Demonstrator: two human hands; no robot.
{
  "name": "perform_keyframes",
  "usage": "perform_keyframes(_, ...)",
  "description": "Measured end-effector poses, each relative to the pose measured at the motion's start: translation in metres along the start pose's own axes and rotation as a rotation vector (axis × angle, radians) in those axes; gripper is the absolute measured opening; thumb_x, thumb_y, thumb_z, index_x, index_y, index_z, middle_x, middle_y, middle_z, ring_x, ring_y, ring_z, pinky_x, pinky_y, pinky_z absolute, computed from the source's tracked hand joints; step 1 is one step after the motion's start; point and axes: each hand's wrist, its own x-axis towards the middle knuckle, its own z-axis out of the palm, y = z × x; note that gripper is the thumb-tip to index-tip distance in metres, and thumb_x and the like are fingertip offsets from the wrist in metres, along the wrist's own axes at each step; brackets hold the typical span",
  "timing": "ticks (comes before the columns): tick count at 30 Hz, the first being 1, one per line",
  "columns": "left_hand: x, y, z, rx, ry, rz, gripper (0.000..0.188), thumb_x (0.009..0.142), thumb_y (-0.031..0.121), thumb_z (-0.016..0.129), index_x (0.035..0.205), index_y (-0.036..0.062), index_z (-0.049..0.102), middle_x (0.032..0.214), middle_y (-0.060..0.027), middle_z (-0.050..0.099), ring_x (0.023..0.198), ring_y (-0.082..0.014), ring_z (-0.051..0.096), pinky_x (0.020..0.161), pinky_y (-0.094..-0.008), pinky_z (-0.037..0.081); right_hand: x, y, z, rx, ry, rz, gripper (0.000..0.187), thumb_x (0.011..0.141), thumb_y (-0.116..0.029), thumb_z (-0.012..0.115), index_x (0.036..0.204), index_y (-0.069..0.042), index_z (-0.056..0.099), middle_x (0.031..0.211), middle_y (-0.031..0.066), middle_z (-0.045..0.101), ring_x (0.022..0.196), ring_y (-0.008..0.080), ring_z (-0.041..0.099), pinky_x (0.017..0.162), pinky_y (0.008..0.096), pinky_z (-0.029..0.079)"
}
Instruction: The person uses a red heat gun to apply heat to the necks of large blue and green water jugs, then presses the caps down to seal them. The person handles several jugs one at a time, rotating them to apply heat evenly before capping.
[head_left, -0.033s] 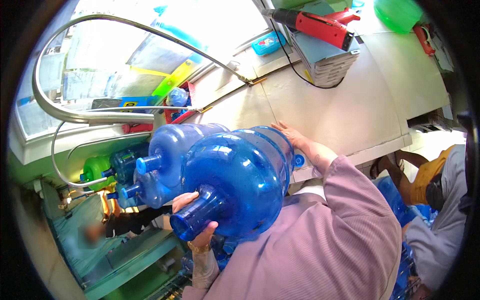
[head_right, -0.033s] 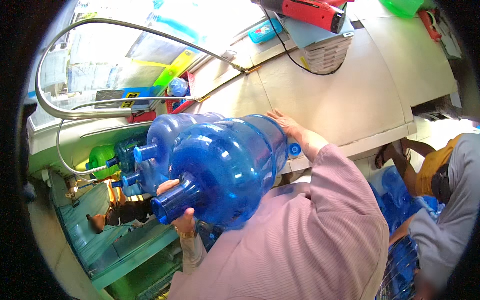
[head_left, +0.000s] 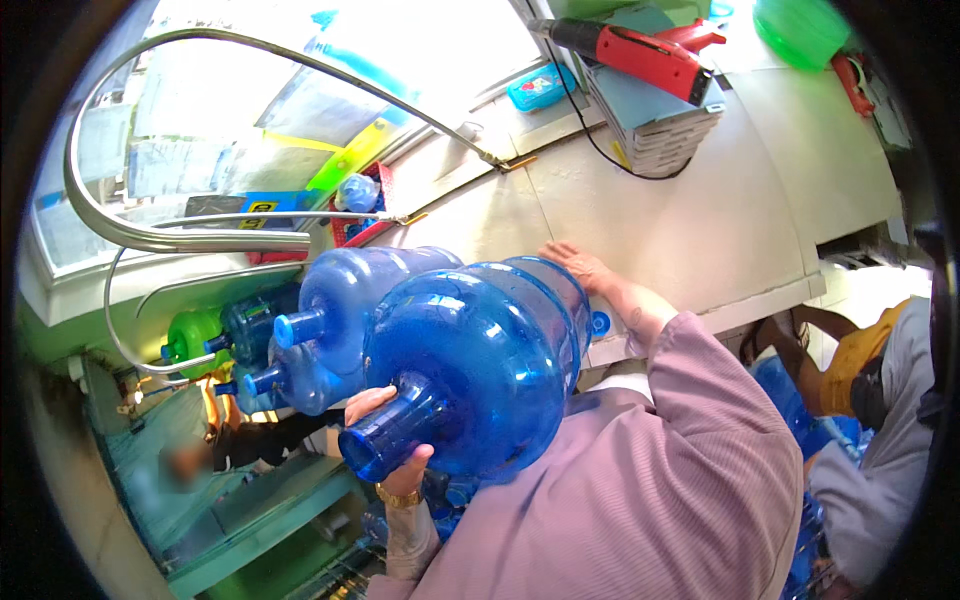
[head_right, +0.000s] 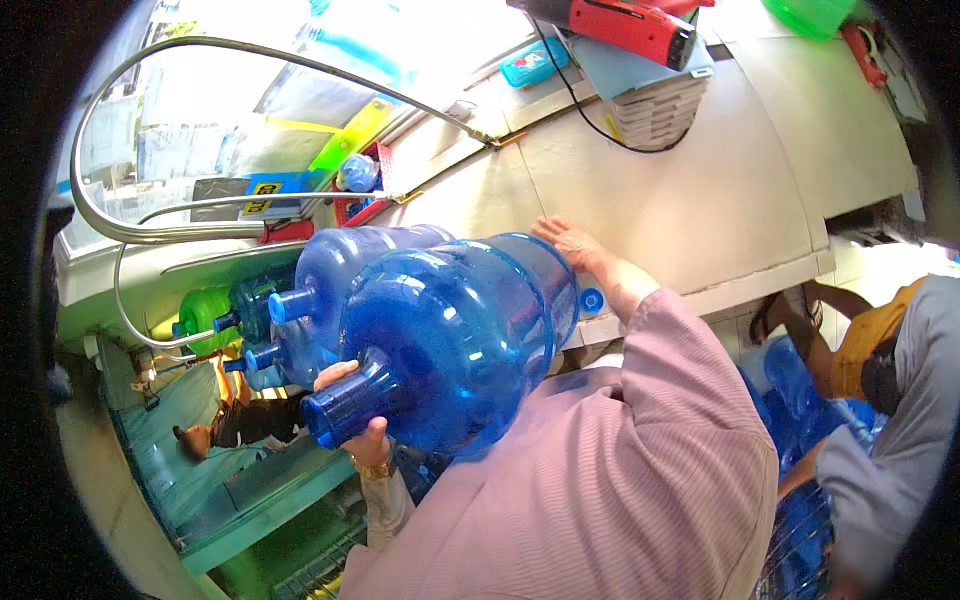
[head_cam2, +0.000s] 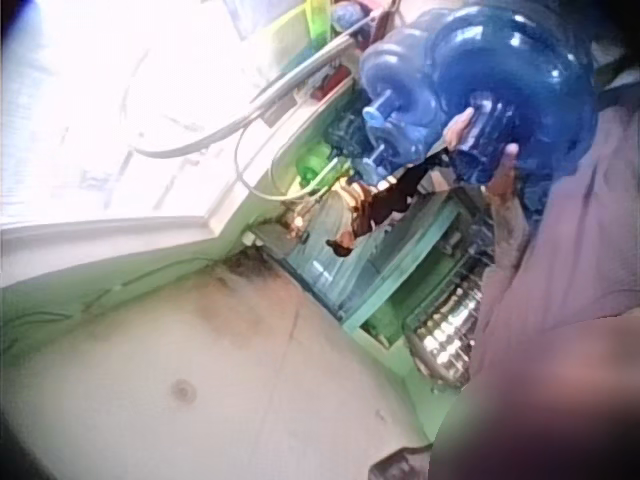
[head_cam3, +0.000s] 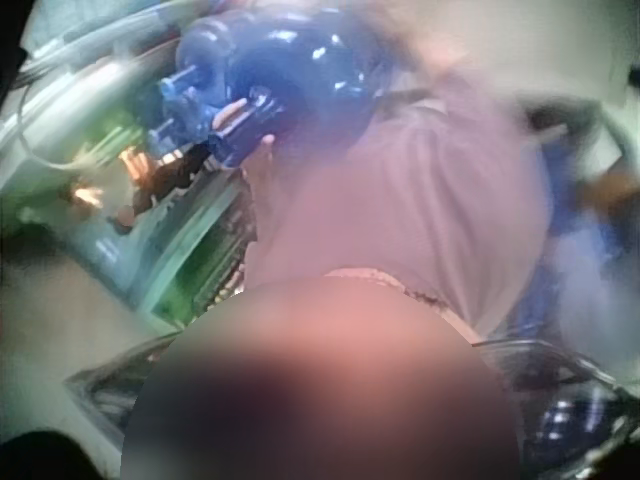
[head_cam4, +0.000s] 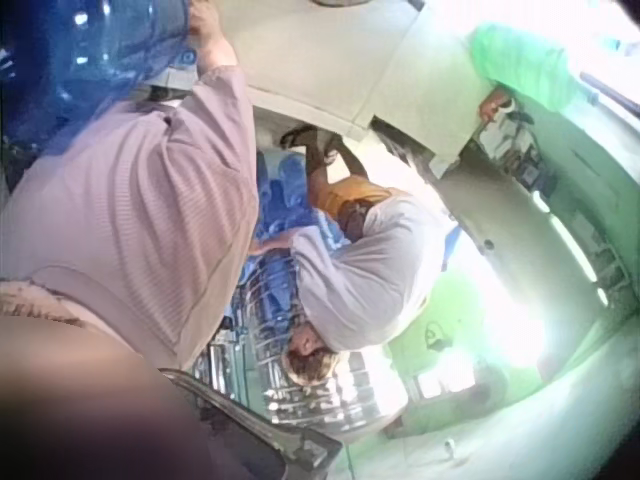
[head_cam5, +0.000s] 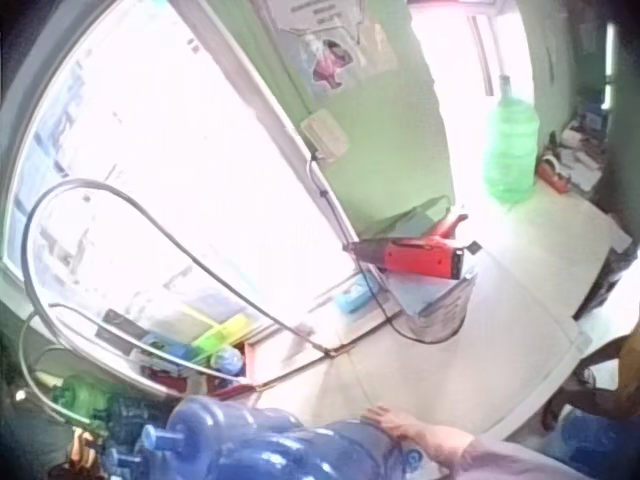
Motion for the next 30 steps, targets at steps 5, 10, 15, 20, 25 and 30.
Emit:
perform_keyframes(5,0.002,-0.005,0.022,-0.123,0.095,-0.114,0.09,0.067,0.062,0.086,0.125,0.001,0.053,0.122,-0.0095,0.054,0.113,-0.0231,0.054,0.099,-0.0382,0.044,0.019,0.083,-0.059,0.032,-0.207,0.477,0.063,0.091,-0.033,0.063,0.147,-0.012,0.044,0.153,0.0175,0.04,0.142,0.036,0.035,0.119,0.0488,0.025)
perform_keyframes(10,0.048,-0.029,0.061,-0.27,0.089,-0.148,0.066,0.072,0.027,0.091,0.123,-0.0037,0.061,0.122,-0.0134,0.065,0.112,-0.0236,0.061,0.099,-0.0361,0.048,0.1,0.112,-0.092,0.273,-0.536,0.289,0.065,0.093,-0.036,0.062,0.15,-0.013,0.039,0.156,0.0176,0.035,0.141,0.0343,0.039,0.115,0.0463,0.035)
perform_keyframes(15,0.094,-0.063,0.1,-0.192,0.081,-0.133,0.058,0.072,0.023,0.09,0.12,0.0027,0.065,0.107,-0.0097,0.072,0.097,-0.0196,0.069,0.09,-0.034,0.054,0.17,0.126,-0.058,0.397,-0.437,0.468,0.074,0.092,-0.035,0.061,0.155,-0.013,0.029,0.16,0.0157,0.029,0.144,0.0322,0.035,0.116,0.0433,0.036)
perform_keyframes(20,0.101,-0.073,0.112,-0.096,0.107,-0.126,0.059,0.073,0.037,0.089,0.115,0.0047,0.063,0.108,-0.0141,0.069,0.101,-0.0307,0.066,0.091,-0.0416,0.052,0.199,0.157,0.015,0.492,-0.573,0.373,0.108,0.075,-0.061,0.076,0.151,0.002,0.032,0.151,0.0261,0.04,0.14,0.0343,0.042,0.115,0.0421,0.037)
perform_keyframes(25,0.099,-0.06,0.122,-0.058,0.205,-0.145,0.061,0.075,0.042,0.086,0.117,0.0049,0.061,0.11,-0.0142,0.066,0.106,-0.0346,0.06,0.095,-0.0445,0.047,0.22,0.165,-0.006,0.858,-0.675,0.461,0.077,0.082,-0.047,0.076,0.136,0.003,0.054,0.134,0.0225,0.06,0.12,0.031,0.061,0.101,0.0371,0.048)
perform_keyframes(30,0.105,-0.049,0.139,-0.035,0.268,-0.155,0.067,0.076,0.047,0.084,0.119,0.0032,0.058,0.109,-0.0147,0.065,0.105,-0.0356,0.059,0.096,-0.0471,0.042,0.204,0.129,-0.111,1.512,-0.088,0.459,0.039,0.092,-0.026,0.07,0.119,0.002,0.066,0.115,0.0126,0.07,0.104,0.0184,0.065,0.092,0.0331,0.051)
